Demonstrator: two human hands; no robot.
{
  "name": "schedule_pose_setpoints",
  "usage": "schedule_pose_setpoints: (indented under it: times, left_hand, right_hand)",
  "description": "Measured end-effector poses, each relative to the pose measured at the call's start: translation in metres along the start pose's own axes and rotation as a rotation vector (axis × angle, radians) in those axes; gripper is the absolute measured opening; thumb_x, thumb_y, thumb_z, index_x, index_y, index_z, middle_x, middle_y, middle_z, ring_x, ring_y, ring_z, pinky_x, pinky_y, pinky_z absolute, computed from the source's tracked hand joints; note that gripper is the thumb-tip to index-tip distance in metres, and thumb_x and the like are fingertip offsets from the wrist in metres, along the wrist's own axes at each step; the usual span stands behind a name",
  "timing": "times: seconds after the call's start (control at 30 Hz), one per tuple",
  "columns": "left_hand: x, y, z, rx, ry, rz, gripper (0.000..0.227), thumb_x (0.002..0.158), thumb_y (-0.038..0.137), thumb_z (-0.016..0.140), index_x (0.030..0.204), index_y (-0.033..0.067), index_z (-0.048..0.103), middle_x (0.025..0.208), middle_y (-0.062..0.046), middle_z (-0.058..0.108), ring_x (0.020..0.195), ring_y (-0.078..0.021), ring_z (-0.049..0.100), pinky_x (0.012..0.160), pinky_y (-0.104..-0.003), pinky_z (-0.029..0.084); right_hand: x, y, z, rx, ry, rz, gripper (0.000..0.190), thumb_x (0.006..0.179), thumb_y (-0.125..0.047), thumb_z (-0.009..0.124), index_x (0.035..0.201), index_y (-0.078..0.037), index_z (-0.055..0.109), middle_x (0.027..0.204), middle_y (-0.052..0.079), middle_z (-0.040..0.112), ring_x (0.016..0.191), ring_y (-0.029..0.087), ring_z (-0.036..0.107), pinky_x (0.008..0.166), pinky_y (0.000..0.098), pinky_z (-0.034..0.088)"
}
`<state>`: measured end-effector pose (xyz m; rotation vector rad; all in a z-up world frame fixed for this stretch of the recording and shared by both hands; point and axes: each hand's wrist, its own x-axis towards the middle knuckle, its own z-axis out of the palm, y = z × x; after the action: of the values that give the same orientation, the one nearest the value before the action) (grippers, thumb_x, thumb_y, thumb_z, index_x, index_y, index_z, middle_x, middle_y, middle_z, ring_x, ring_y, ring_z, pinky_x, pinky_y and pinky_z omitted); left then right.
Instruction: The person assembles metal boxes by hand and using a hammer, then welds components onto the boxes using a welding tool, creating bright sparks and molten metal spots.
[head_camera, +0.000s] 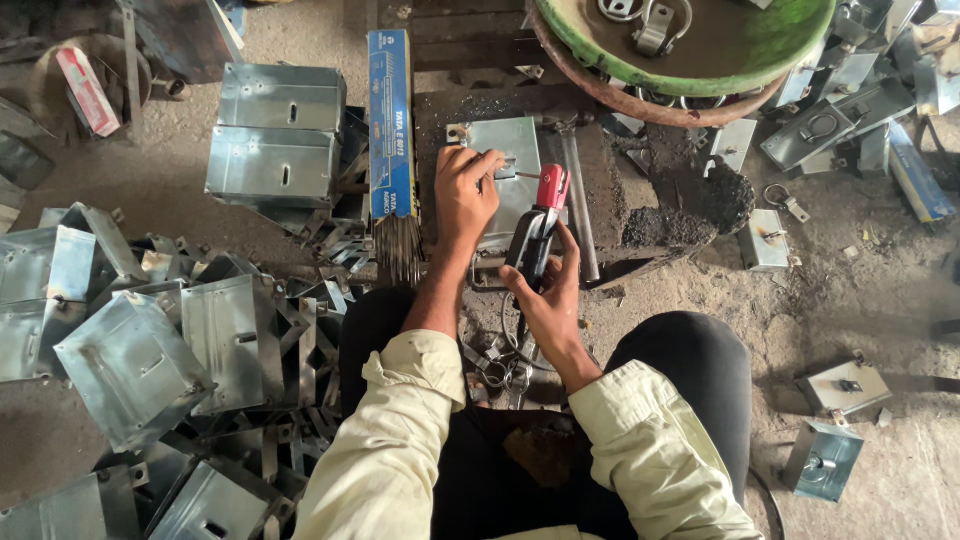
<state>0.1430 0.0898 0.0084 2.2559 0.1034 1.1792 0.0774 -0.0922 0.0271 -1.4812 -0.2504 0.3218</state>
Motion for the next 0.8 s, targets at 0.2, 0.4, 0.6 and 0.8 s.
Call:
schedule_pose_setpoints:
  times: [0.2,0.4,0.6,0.8]
  left_hand:
    - [0.000,-0.001,0.001,0.004,0.009,0.002,0.019,0.084,-0.003,0.073,0.098,0.0086,0.074,0.083,-0.003,0.066,0.090,-0.0271,0.056,0.080,-0.039,0.049]
    - [-0.002,-0.003,0.003,-0.007,0.009,-0.001,0.020,0.084,-0.005,0.071,0.098,0.0078,0.074,0.085,-0.002,0.068,0.091,-0.0272,0.057,0.081,-0.039,0.050]
    - [-0.011,-0.010,0.008,0.087,0.021,-0.068,0.022,0.083,0.002,0.072,0.102,0.0131,0.077,0.099,-0.007,0.069,0.104,-0.0279,0.063,0.090,-0.040,0.052]
    - [-0.006,0.000,-0.004,0.092,-0.090,-0.113,0.024,0.084,0.005,0.073,0.105,0.0167,0.078,0.099,-0.007,0.070,0.107,-0.0301,0.063,0.095,-0.041,0.052]
  right_hand:
    - [0.001,0.001,-0.002,0.035,-0.001,-0.019,0.096,0.087,-0.013,0.081,0.160,-0.012,0.019,0.104,0.014,0.070,0.091,0.018,0.072,0.076,0.0298,0.061]
    - [-0.001,-0.002,-0.002,0.022,0.005,0.001,0.095,0.087,-0.011,0.080,0.160,-0.012,0.020,0.105,0.013,0.071,0.092,0.017,0.072,0.075,0.0307,0.061]
    - [0.001,0.011,-0.004,0.062,-0.032,-0.120,0.093,0.091,-0.009,0.079,0.160,-0.006,0.018,0.151,0.017,0.050,0.132,0.023,0.060,0.105,0.0344,0.056]
    - [0.003,0.022,-0.012,-0.634,0.003,-0.411,0.083,0.094,-0.003,0.090,0.159,-0.013,0.039,0.162,0.020,0.032,0.146,0.036,0.045,0.116,0.0415,0.047]
